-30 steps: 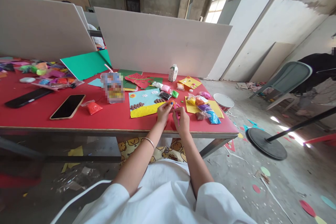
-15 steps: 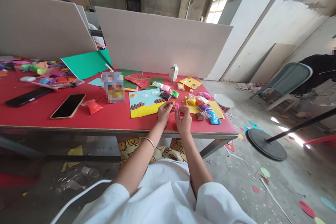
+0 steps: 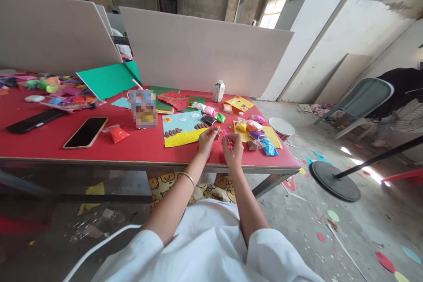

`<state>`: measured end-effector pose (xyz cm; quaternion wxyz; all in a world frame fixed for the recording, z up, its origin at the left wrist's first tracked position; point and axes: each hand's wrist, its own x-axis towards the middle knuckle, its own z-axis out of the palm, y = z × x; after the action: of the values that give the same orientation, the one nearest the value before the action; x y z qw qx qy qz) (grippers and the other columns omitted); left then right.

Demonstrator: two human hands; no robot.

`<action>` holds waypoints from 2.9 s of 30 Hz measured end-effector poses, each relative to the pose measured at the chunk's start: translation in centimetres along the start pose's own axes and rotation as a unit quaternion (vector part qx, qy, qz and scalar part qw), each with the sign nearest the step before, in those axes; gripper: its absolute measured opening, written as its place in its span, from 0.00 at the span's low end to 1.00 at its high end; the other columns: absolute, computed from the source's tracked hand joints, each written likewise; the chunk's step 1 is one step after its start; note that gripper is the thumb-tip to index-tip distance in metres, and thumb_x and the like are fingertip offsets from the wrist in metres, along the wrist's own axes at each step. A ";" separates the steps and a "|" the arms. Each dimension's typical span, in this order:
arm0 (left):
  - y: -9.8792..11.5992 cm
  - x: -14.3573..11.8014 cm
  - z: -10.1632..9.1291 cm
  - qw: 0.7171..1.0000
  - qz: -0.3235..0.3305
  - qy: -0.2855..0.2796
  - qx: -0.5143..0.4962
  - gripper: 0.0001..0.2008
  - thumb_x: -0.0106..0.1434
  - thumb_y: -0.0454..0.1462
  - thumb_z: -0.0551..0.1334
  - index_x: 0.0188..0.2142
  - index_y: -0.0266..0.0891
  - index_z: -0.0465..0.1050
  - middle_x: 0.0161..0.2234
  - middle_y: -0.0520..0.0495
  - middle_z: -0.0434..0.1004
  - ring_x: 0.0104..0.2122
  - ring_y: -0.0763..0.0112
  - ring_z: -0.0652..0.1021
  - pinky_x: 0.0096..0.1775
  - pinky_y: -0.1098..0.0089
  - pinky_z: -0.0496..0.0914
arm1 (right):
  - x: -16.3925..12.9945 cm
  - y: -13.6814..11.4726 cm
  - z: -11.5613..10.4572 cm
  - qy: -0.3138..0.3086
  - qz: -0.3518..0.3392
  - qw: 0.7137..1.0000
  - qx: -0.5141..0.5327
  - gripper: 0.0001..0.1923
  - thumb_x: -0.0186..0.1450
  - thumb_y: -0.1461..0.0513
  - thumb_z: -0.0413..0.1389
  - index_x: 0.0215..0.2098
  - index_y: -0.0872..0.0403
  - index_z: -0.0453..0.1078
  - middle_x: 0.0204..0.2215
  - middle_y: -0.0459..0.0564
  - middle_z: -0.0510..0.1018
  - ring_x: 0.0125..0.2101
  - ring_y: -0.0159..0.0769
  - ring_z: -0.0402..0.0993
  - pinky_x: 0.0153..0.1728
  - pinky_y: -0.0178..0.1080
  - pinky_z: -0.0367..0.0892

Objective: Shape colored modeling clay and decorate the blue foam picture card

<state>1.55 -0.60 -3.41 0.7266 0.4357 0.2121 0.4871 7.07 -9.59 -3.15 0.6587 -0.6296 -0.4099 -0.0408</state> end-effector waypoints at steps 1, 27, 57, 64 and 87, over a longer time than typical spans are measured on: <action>0.0 0.0 0.0 1.000 0.001 -0.003 0.000 0.18 0.44 0.45 0.72 0.31 0.36 0.78 0.27 0.48 0.78 0.24 0.75 0.74 0.33 0.70 0.71 | 0.0 -0.1 0.0 -0.004 0.003 1.000 -0.003 0.07 0.61 0.58 0.54 0.33 0.51 0.60 0.28 0.46 0.74 0.26 0.33 0.71 0.28 0.36 0.67; 0.5 -0.5 0.4 1.000 0.005 -0.024 -0.014 0.16 0.43 0.44 0.73 0.27 0.35 0.78 0.23 0.51 0.74 0.23 0.77 0.71 0.33 0.71 0.70 | 0.0 0.5 0.2 -0.025 -0.023 0.999 -0.036 0.06 0.62 0.58 0.54 0.32 0.51 0.61 0.27 0.45 0.75 0.25 0.33 0.73 0.25 0.35 0.67; 0.4 -0.4 0.3 1.000 0.008 -0.025 0.005 0.17 0.44 0.46 0.72 0.28 0.35 0.78 0.23 0.50 0.75 0.23 0.76 0.72 0.33 0.70 0.70 | -0.2 0.6 0.2 -0.021 0.004 0.999 -0.038 0.07 0.61 0.57 0.54 0.32 0.51 0.61 0.26 0.45 0.76 0.23 0.34 0.73 0.24 0.36 0.68; 0.4 -0.4 0.2 1.000 0.011 -0.025 0.010 0.18 0.44 0.46 0.72 0.30 0.35 0.79 0.23 0.50 0.75 0.24 0.76 0.72 0.33 0.70 0.69 | -0.2 0.6 0.2 -0.022 0.010 0.999 -0.030 0.07 0.61 0.58 0.54 0.32 0.51 0.61 0.26 0.45 0.76 0.23 0.34 0.73 0.24 0.36 0.68; 0.7 -0.7 0.4 0.999 0.009 -0.033 0.000 0.18 0.44 0.45 0.73 0.31 0.35 0.79 0.24 0.49 0.75 0.25 0.76 0.72 0.33 0.71 0.70 | -0.3 0.6 0.2 -0.024 0.000 0.999 -0.040 0.06 0.61 0.59 0.54 0.31 0.50 0.60 0.25 0.45 0.76 0.23 0.35 0.73 0.25 0.37 0.68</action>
<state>1.16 -1.26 -2.73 0.7285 0.4535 0.1842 0.4793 7.12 -9.40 -3.80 0.6228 -0.6564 -0.4237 -0.0417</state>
